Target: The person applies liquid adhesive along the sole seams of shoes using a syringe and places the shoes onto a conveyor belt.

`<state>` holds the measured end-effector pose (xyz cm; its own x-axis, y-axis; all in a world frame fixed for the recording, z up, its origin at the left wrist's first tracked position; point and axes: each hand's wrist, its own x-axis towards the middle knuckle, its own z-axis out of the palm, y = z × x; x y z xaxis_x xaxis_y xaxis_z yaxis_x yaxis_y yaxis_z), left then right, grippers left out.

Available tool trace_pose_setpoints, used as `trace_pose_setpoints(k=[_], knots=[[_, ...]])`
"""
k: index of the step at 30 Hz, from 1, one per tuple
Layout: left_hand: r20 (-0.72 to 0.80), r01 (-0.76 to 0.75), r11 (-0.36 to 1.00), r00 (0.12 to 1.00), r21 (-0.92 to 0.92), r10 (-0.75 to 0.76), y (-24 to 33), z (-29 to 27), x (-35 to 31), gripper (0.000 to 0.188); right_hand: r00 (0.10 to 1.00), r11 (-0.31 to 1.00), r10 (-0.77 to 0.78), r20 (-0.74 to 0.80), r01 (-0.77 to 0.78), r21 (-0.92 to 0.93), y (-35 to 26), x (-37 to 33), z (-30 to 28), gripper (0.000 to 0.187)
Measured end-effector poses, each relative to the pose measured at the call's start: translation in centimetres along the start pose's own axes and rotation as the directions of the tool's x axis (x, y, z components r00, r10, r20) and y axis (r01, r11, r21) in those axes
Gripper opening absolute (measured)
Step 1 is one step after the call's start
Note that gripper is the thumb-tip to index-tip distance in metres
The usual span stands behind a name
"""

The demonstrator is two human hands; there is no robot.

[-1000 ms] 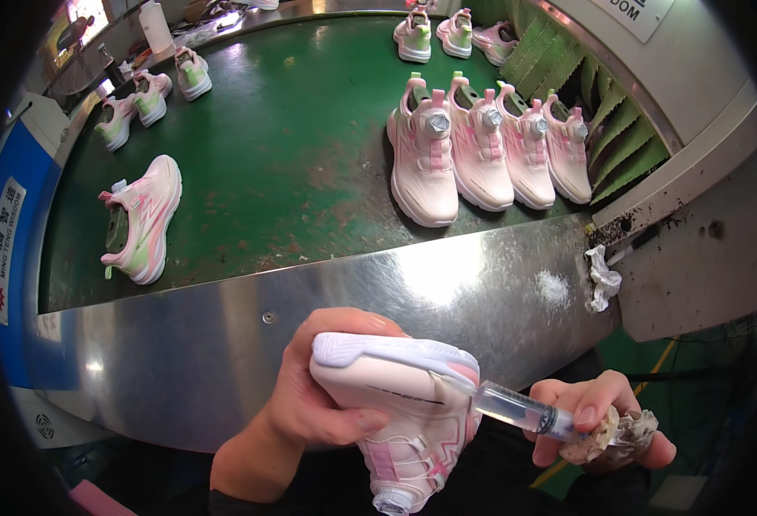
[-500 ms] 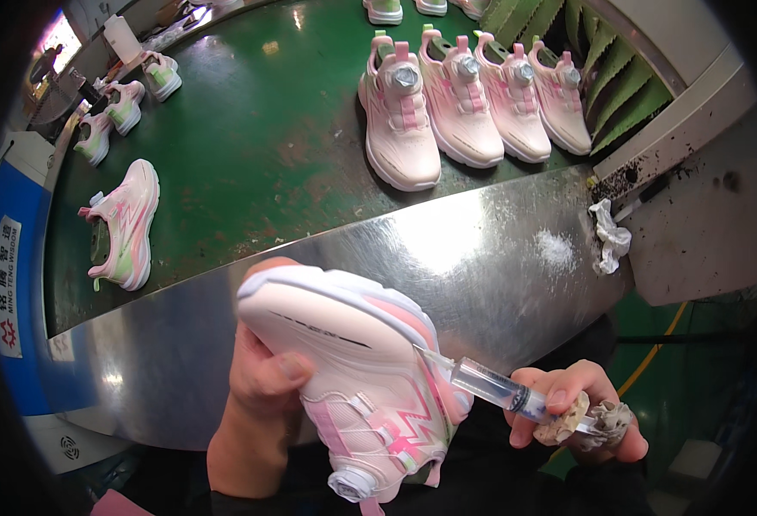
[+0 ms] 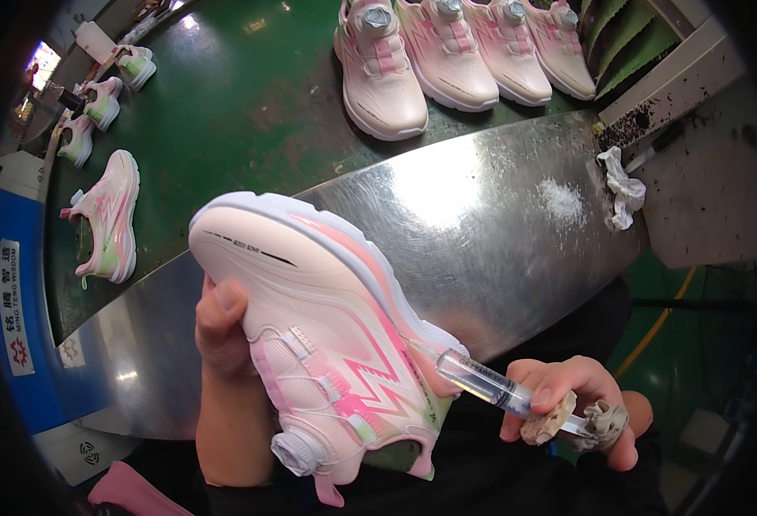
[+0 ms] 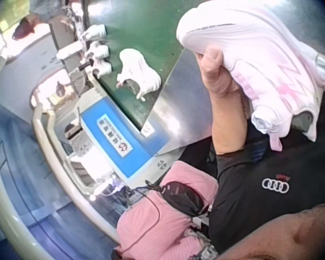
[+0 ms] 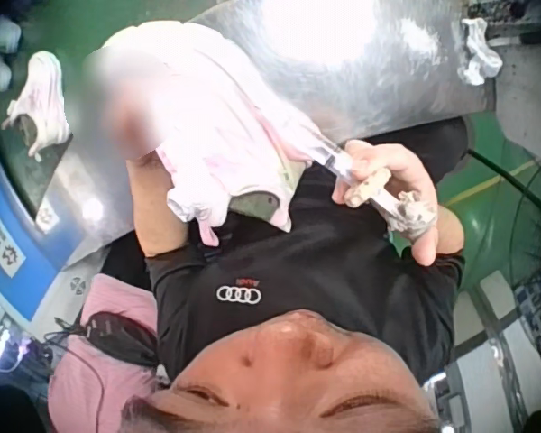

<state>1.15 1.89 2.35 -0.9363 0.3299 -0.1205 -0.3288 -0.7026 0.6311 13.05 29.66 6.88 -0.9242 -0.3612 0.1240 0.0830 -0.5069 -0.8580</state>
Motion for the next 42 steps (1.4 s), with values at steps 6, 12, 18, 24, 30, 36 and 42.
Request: trace_pose_setpoints(k=[6,12,18,24,30,36,42], knots=[[0.047,0.022,1.000,0.999,0.015,-0.023,-0.3,-1.5,0.1,0.058,0.999,1.000,0.015,0.042,-0.015,0.017,0.5,-1.1,-0.7,0.078],[-0.001,0.007,1.000,1.000,-0.013,-0.007,-0.8,-1.1,0.2,0.055,0.998,0.999,0.054,0.031,-0.054,-0.001,0.0,-3.0,-0.5,0.075],[-0.091,-0.079,0.991,0.992,0.107,0.089,-0.9,-1.9,0.4,0.048,0.998,0.998,0.060,-0.001,-0.060,0.020,0.6,-3.9,-1.0,0.074],[-0.138,-0.082,0.985,0.985,0.149,0.103,0.1,-2.0,-0.2,0.045,0.998,0.997,0.065,0.025,-0.067,0.048,0.4,-4.4,-1.3,0.073],[-0.120,0.014,1.000,0.993,0.023,-0.011,-1.2,-1.3,1.1,0.048,0.998,0.998,0.058,-0.014,-0.057,0.040,1.0,-5.4,-2.2,0.074],[-0.085,0.077,0.994,0.993,-0.077,-0.084,-0.4,-1.8,0.8,0.055,0.999,0.992,0.040,0.007,-0.041,0.117,1.6,-5.9,-2.7,0.075],[-0.168,0.128,0.992,0.978,0.001,-0.126,-1.0,-0.8,1.1,0.047,0.999,0.984,-0.004,-0.044,0.012,0.180,2.5,-6.4,-3.0,0.076]])
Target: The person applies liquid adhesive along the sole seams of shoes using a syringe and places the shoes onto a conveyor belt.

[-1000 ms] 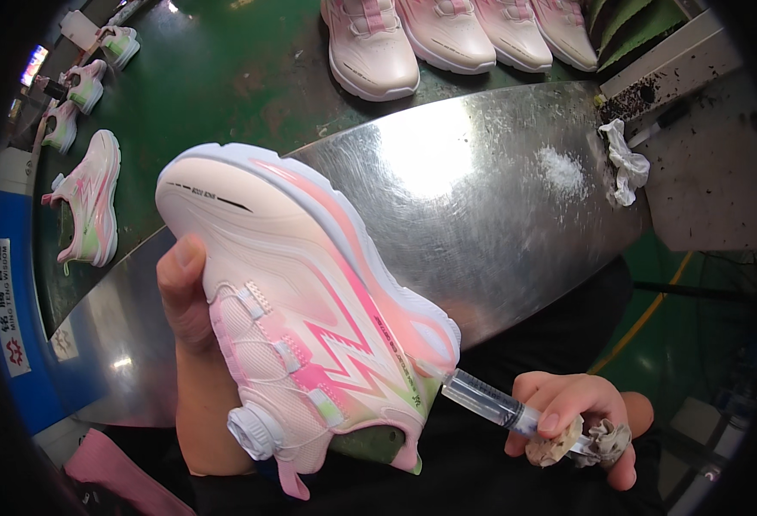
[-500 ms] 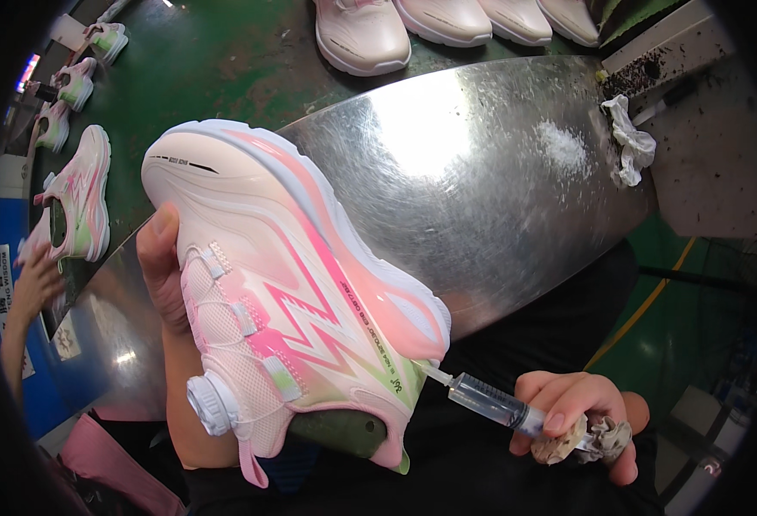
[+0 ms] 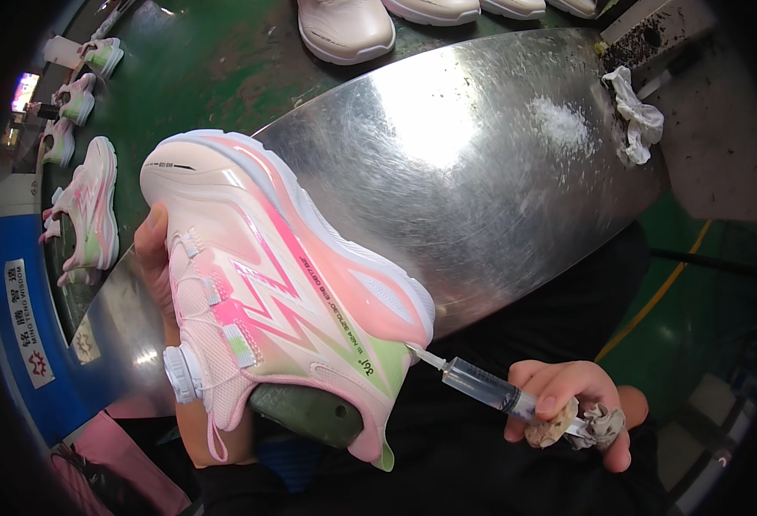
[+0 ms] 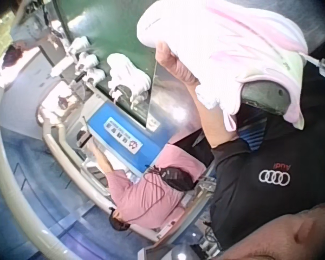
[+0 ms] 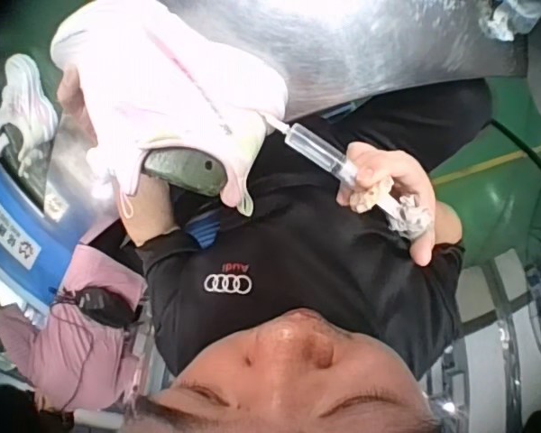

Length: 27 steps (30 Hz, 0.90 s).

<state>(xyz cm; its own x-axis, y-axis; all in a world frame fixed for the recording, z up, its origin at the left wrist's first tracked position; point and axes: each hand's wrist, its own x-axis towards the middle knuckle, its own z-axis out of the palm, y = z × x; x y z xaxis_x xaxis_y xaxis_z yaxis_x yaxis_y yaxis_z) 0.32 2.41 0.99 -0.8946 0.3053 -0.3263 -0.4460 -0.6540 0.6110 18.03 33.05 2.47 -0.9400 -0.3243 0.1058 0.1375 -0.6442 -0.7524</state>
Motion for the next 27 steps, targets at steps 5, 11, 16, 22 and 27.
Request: trace_pose_setpoints(k=[5,11,16,22,27], knots=[[-0.062,-0.007,0.997,0.998,0.075,0.012,0.5,-0.7,-0.8,0.056,1.000,1.000,0.001,-0.014,-0.001,0.007,0.1,-0.6,-0.2,0.077],[-0.155,0.167,0.982,0.976,0.092,-0.151,0.8,-1.9,-3.9,0.050,0.998,0.998,-0.030,-0.063,0.034,0.055,1.7,-0.1,-1.0,0.077],[-0.029,-0.102,0.694,0.984,0.713,0.175,3.5,-6.1,-9.3,0.050,0.997,1.000,-0.027,0.069,0.026,0.015,2.1,0.7,-2.0,0.082],[0.107,-0.169,0.381,0.978,0.909,0.178,4.1,-4.2,-11.9,0.058,0.989,0.991,-0.116,0.093,0.122,-0.056,2.7,1.7,-1.7,0.082],[0.315,-0.321,0.075,0.945,0.944,0.086,3.2,-5.7,-13.5,0.070,0.988,0.979,-0.123,0.098,0.137,-0.151,3.1,2.1,-1.5,0.081]])
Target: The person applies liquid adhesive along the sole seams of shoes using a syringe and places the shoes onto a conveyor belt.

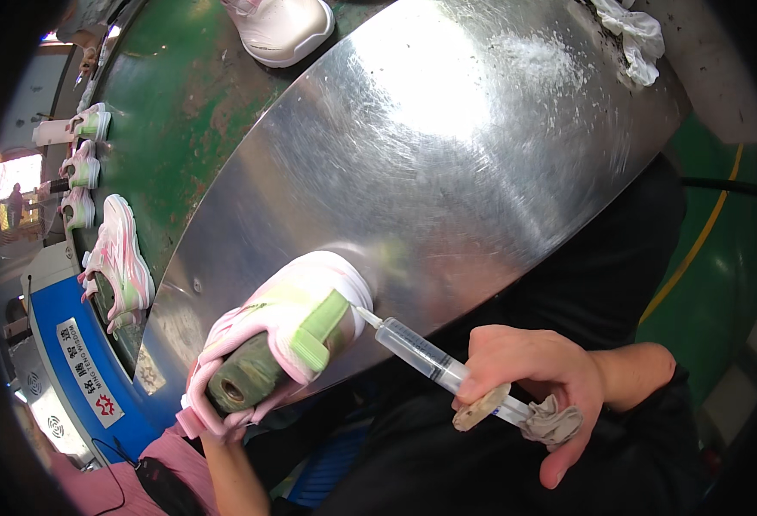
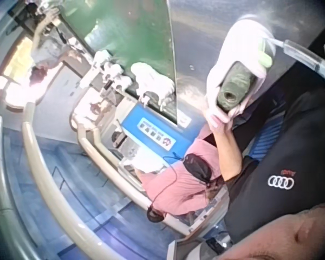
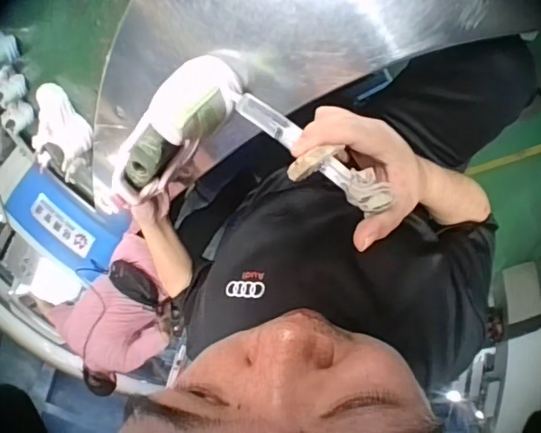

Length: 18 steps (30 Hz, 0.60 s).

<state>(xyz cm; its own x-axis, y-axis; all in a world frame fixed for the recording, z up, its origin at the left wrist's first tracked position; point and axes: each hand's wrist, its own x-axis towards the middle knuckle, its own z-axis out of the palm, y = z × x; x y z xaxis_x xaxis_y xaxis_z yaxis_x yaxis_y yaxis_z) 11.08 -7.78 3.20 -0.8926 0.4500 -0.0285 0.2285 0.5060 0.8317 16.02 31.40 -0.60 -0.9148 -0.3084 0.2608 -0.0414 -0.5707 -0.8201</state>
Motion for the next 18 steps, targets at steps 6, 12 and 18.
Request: trace_pose_setpoints(k=[6,12,18], knots=[[-0.305,0.356,0.691,0.705,-0.630,-0.641,2.5,2.3,-1.3,0.074,1.000,0.996,-0.014,0.020,0.015,-0.092,0.0,0.2,0.3,0.080],[-0.317,0.323,0.608,0.627,-0.726,-0.712,4.7,4.5,-2.1,0.075,0.999,0.991,0.004,0.033,0.001,-0.136,-0.3,0.0,0.6,0.080],[-0.105,0.311,0.371,0.626,-0.875,-0.772,3.4,4.8,-6.6,0.072,1.000,0.989,0.006,0.023,-0.003,-0.146,-0.6,-0.4,1.2,0.080]])
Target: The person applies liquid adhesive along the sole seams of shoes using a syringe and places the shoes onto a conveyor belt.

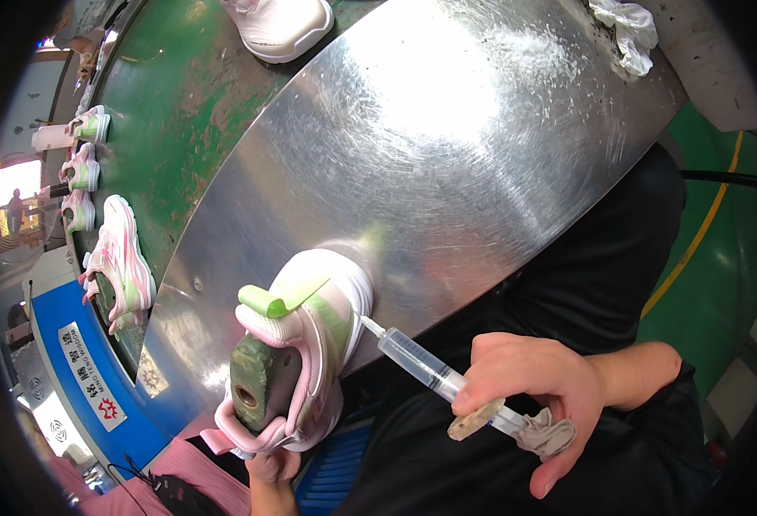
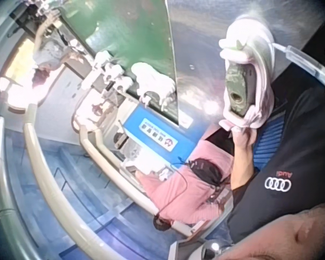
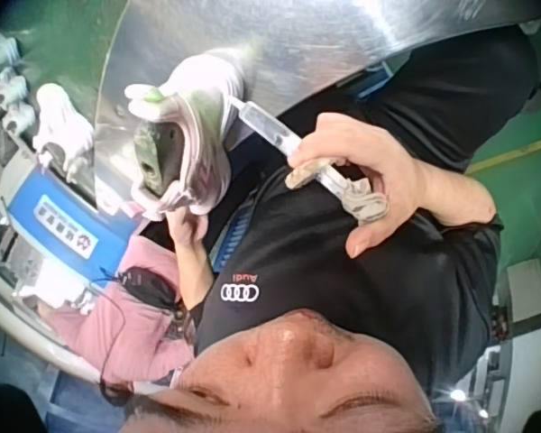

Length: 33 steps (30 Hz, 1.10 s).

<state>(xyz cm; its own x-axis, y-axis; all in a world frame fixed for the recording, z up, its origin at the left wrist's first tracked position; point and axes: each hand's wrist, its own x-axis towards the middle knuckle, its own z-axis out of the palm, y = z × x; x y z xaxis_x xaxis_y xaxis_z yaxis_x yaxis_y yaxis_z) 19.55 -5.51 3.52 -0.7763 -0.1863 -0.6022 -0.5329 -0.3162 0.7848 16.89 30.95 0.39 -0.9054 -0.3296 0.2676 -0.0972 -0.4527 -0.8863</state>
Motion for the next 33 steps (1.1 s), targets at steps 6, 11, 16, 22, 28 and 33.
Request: trace_pose_setpoints(k=[6,11,16,22,28,33], knots=[[0.317,0.174,0.985,0.935,-0.017,-0.160,-0.8,1.0,-1.3,0.066,1.000,0.999,0.012,0.011,-0.012,-0.043,-0.5,0.0,0.2,0.081],[0.395,0.240,0.959,0.904,-0.150,-0.164,-3.3,1.1,-2.1,0.075,0.999,1.000,0.013,-0.053,-0.014,-0.013,-1.1,0.5,1.1,0.071],[0.368,0.382,0.891,0.887,-0.247,-0.278,-4.4,4.1,-2.9,0.075,0.998,0.983,-0.049,0.035,0.054,-0.173,-2.6,1.3,1.0,0.081],[0.489,0.493,0.839,0.804,-0.229,-0.338,-5.3,5.9,-2.4,0.068,0.993,0.980,0.080,0.086,-0.063,-0.188,-4.5,1.8,1.5,0.085],[0.590,0.529,0.817,0.744,-0.232,-0.314,-5.6,8.6,-1.9,0.070,0.968,0.961,0.226,0.111,-0.203,-0.186,-7.6,1.3,2.0,0.084],[0.665,0.541,0.804,0.698,-0.245,-0.267,-5.4,10.9,-1.3,0.073,0.931,0.942,0.316,0.184,-0.284,-0.180,-10.4,0.2,2.1,0.081]])
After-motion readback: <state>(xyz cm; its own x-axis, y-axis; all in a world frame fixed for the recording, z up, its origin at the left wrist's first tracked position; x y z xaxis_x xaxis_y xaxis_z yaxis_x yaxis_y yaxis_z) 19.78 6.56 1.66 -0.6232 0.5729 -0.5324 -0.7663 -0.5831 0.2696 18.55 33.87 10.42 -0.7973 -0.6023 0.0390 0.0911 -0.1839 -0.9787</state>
